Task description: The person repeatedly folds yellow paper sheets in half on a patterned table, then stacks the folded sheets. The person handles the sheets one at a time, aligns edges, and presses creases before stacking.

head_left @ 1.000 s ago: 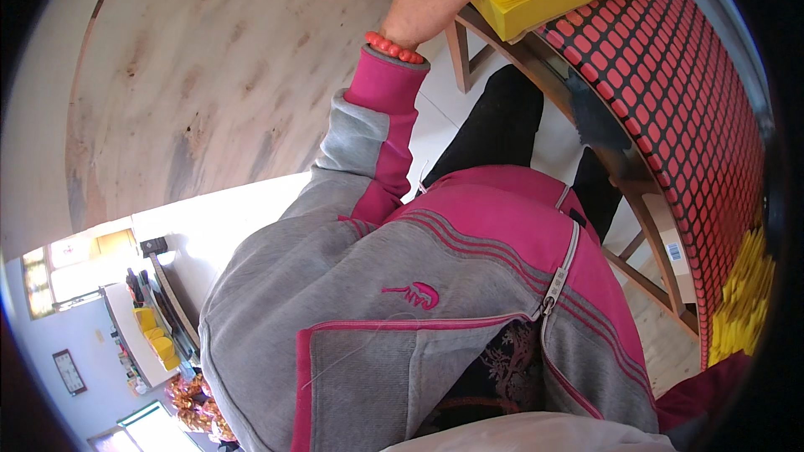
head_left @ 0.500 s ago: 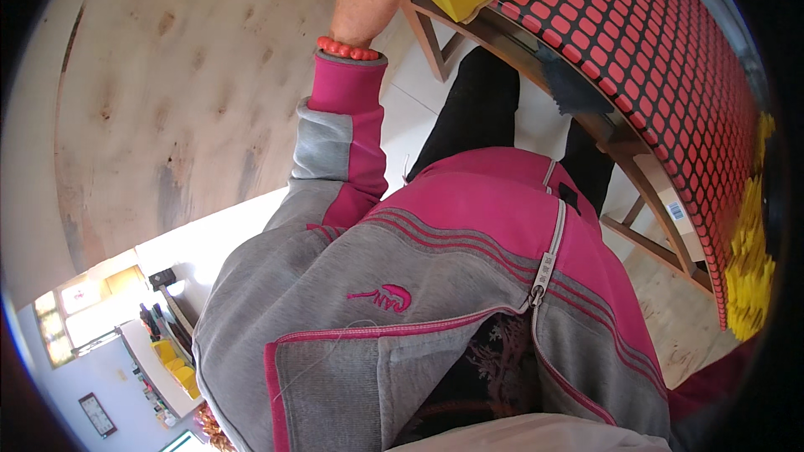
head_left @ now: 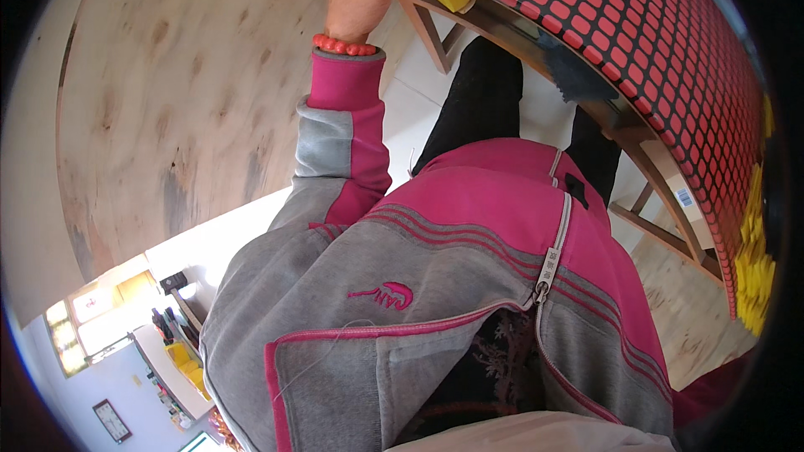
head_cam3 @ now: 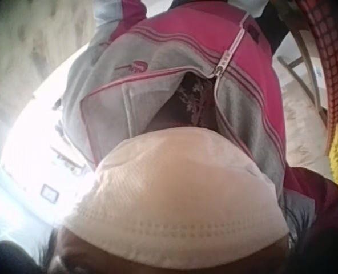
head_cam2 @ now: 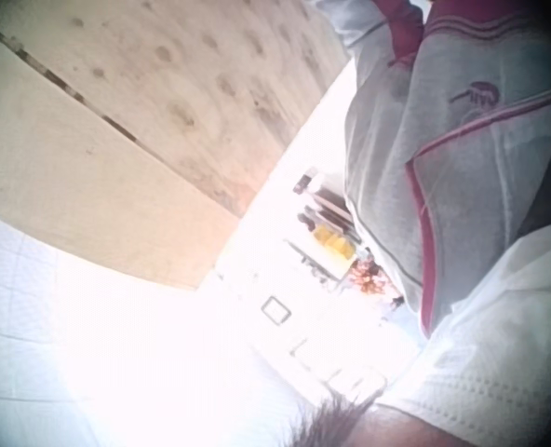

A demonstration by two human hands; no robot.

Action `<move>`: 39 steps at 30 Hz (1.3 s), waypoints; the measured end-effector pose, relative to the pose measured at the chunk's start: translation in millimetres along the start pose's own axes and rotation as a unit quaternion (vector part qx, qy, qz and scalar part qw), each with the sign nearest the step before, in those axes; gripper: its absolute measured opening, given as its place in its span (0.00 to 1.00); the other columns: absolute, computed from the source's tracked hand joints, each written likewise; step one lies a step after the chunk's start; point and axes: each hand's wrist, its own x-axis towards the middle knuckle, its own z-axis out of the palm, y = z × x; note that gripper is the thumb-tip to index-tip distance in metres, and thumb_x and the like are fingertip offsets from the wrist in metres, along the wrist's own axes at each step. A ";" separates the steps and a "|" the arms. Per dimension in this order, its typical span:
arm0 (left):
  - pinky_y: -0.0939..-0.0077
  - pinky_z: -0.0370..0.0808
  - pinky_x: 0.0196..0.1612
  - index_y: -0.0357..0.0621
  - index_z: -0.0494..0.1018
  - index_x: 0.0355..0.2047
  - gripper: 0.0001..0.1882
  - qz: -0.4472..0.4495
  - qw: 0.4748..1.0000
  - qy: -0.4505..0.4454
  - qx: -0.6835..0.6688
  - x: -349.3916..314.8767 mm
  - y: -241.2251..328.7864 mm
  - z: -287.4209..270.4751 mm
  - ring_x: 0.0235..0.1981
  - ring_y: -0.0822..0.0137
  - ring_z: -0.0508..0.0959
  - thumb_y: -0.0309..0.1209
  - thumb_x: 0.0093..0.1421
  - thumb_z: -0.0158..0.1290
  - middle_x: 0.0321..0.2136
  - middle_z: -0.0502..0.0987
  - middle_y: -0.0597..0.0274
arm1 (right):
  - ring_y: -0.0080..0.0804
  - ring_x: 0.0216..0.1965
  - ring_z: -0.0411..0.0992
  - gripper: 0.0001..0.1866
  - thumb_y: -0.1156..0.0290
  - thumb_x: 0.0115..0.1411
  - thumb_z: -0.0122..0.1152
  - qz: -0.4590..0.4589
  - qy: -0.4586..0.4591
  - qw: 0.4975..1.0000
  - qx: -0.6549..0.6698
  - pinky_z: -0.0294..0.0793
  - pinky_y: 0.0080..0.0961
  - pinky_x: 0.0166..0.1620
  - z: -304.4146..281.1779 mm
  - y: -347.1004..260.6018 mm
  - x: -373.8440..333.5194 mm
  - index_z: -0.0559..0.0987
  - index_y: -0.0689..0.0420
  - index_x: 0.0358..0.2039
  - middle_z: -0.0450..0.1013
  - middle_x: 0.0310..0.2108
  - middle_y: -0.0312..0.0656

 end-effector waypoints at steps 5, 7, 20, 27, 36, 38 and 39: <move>0.83 0.70 0.42 0.38 0.80 0.40 0.05 0.010 0.999 0.013 -0.048 0.0 1.3 7.9 0.36 0.78 0.74 0.23 0.65 0.56 0.35 0.79 0.71 | 0.31 0.33 0.74 0.10 0.64 0.64 0.58 0.002 0.003 1.000 -0.002 0.73 0.26 0.36 -0.1 0.8 2.1 0.81 0.57 0.35 0.75 0.32 0.39; 0.82 0.70 0.41 0.39 0.80 0.38 0.04 0.004 0.999 0.016 -0.044 0.1 2.3 5.6 0.36 0.78 0.74 0.23 0.65 0.56 0.34 0.78 0.72 | 0.31 0.32 0.74 0.10 0.64 0.64 0.58 0.000 0.007 1.000 -0.003 0.73 0.26 0.36 -0.9 -0.3 1.6 0.81 0.57 0.35 0.75 0.32 0.39; 0.53 0.50 0.73 0.44 0.81 0.37 0.05 0.037 0.997 0.012 0.064 2.4 11.9 -0.6 0.48 0.65 0.79 0.25 0.63 0.56 0.37 0.83 0.67 | 0.29 0.32 0.73 0.11 0.62 0.65 0.58 -0.015 0.039 0.999 -0.023 0.72 0.26 0.36 -38.0 0.9 -19.8 0.81 0.56 0.35 0.74 0.31 0.37; 0.53 0.42 0.74 0.45 0.81 0.37 0.05 0.035 0.998 0.003 0.043 2.0 9.6 1.5 0.56 0.62 0.75 0.25 0.63 0.56 0.38 0.83 0.67 | 0.29 0.32 0.72 0.11 0.61 0.65 0.57 -0.027 0.076 0.996 -0.039 0.71 0.26 0.36 -71.3 -17.3 -42.5 0.81 0.55 0.34 0.74 0.30 0.36; 0.54 0.43 0.74 0.45 0.82 0.38 0.06 0.027 0.999 0.006 0.021 2.4 9.8 3.0 0.56 0.63 0.76 0.24 0.63 0.55 0.42 0.83 0.65 | 0.28 0.32 0.72 0.12 0.60 0.66 0.57 -0.044 0.123 0.989 -0.069 0.70 0.26 0.36 -91.9 -36.3 -62.0 0.81 0.54 0.34 0.73 0.29 0.34; 0.54 0.43 0.74 0.46 0.82 0.38 0.06 0.021 0.999 0.009 0.025 1.6 10.7 3.0 0.56 0.63 0.75 0.24 0.63 0.55 0.41 0.83 0.66 | 0.28 0.32 0.71 0.12 0.59 0.66 0.57 -0.049 0.134 0.987 -0.069 0.70 0.26 0.36 -96.2 -38.0 -65.9 0.81 0.54 0.34 0.73 0.29 0.34; 0.54 0.43 0.74 0.46 0.82 0.38 0.06 0.026 0.999 0.008 0.032 1.5 10.5 2.7 0.56 0.63 0.75 0.25 0.63 0.55 0.40 0.83 0.66 | 0.27 0.32 0.71 0.12 0.59 0.66 0.57 -0.052 0.139 0.986 -0.072 0.70 0.26 0.36 -98.8 -38.4 -68.0 0.81 0.54 0.34 0.73 0.29 0.34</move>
